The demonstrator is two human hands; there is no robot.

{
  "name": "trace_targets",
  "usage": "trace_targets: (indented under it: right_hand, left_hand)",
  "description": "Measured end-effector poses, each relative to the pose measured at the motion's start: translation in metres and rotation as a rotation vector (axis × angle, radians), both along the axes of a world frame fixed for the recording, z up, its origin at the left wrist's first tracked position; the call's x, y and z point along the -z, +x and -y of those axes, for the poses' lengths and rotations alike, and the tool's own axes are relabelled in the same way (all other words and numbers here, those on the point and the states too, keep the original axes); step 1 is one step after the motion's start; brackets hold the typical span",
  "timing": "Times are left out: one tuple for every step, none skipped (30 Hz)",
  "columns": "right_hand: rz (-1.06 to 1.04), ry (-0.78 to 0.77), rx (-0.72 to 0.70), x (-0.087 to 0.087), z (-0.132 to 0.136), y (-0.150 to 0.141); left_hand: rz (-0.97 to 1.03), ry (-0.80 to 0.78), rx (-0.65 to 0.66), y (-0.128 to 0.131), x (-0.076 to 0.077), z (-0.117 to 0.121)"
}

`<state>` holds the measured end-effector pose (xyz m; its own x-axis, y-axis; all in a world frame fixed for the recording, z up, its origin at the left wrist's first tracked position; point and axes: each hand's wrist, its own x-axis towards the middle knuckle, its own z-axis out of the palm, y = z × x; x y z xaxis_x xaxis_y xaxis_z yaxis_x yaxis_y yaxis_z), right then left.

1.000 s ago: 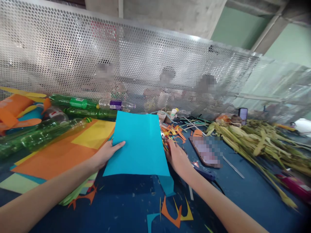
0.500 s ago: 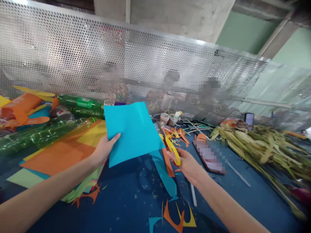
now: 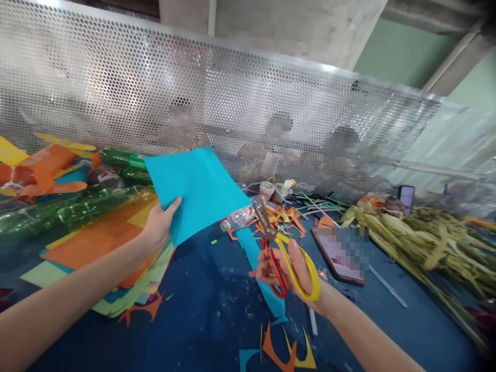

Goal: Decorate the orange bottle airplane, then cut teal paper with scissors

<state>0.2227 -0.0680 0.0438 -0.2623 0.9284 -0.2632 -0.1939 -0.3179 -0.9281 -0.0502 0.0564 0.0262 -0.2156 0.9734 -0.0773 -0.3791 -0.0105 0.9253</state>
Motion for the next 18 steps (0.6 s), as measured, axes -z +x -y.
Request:
trace_targets:
  right_hand:
    - [0.041, -0.007, -0.018, 0.001, 0.002, -0.001]
    - [0.085, -0.007, -0.031, 0.003, 0.003, -0.003]
    - [0.129, 0.004, -0.035, 0.005, 0.005, -0.005]
    - [0.169, 0.022, -0.038, 0.007, 0.007, -0.007]
    - [0.201, 0.049, -0.042, 0.009, 0.009, -0.008]
    - [0.223, 0.086, -0.047, 0.012, 0.010, -0.009]
    - [0.238, 0.120, -0.060, 0.015, 0.012, -0.009]
    - [0.246, 0.148, -0.073, 0.018, 0.013, -0.010]
    - [0.251, 0.164, -0.089, 0.020, 0.013, -0.009]
    - [0.256, 0.171, -0.101, 0.022, 0.014, -0.009]
    - [0.266, 0.173, -0.107, 0.024, 0.015, -0.009]
    - [0.283, 0.173, -0.106, 0.025, 0.015, -0.009]
    - [0.308, 0.170, -0.102, 0.025, 0.016, -0.009]
    - [0.338, 0.164, -0.100, 0.024, 0.017, -0.009]
    - [0.370, 0.158, -0.096, 0.023, 0.018, -0.010]
    - [0.396, 0.150, -0.091, 0.022, 0.019, -0.010]
    - [0.414, 0.142, -0.086, 0.021, 0.020, -0.011]
    - [0.428, 0.140, -0.075, 0.020, 0.020, -0.011]
  left_hand:
    - [0.008, 0.016, -0.018, 0.000, -0.002, 0.000]
    - [0.015, 0.027, -0.025, 0.000, -0.003, 0.001]
    - [0.021, 0.034, -0.025, 0.000, -0.004, 0.001]
    - [0.024, 0.036, -0.018, 0.001, -0.005, 0.002]
    - [0.026, 0.034, -0.009, 0.002, -0.005, 0.003]
    - [0.025, 0.030, 0.003, 0.004, -0.005, 0.005]
    - [0.020, 0.026, 0.014, 0.005, -0.005, 0.006]
    - [0.009, 0.025, 0.026, 0.007, -0.005, 0.008]
    - [-0.007, 0.028, 0.038, 0.008, -0.005, 0.009]
    - [-0.026, 0.034, 0.047, 0.009, -0.005, 0.011]
    - [-0.047, 0.040, 0.054, 0.011, -0.006, 0.013]
    - [-0.066, 0.045, 0.060, 0.012, -0.007, 0.015]
    - [-0.080, 0.046, 0.063, 0.012, -0.007, 0.016]
    - [-0.091, 0.044, 0.066, 0.013, -0.008, 0.017]
    - [-0.101, 0.041, 0.069, 0.013, -0.008, 0.018]
    - [-0.108, 0.038, 0.071, 0.013, -0.008, 0.018]
    - [-0.114, 0.038, 0.072, 0.013, -0.008, 0.018]
    - [-0.119, 0.040, 0.072, 0.013, -0.007, 0.018]
